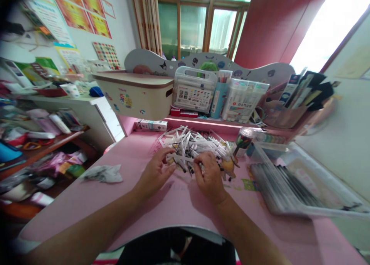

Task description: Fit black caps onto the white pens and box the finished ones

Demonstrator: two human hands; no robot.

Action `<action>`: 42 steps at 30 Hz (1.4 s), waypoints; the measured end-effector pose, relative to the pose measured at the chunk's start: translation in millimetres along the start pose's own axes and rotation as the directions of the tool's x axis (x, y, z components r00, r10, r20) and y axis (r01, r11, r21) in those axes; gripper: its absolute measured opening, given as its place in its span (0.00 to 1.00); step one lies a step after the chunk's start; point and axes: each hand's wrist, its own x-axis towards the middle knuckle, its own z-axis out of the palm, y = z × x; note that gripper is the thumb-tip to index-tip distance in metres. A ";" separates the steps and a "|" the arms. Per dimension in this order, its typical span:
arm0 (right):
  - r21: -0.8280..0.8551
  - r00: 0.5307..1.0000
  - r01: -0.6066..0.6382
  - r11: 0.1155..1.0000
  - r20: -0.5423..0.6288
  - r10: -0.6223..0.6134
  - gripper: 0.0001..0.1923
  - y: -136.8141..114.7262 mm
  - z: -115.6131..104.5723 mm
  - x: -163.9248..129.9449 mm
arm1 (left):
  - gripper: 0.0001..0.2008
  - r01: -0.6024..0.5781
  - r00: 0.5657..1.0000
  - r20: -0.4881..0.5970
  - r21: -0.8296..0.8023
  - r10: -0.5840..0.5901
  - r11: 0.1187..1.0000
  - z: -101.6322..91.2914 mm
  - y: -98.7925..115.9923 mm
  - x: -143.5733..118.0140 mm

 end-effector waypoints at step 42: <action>-0.568 0.871 -0.090 0.818 0.353 0.341 0.09 8.6 20.7 0.1 | 0.11 0.600 0.791 0.395 -0.353 -0.467 0.718 15.6 -16.3 -5.4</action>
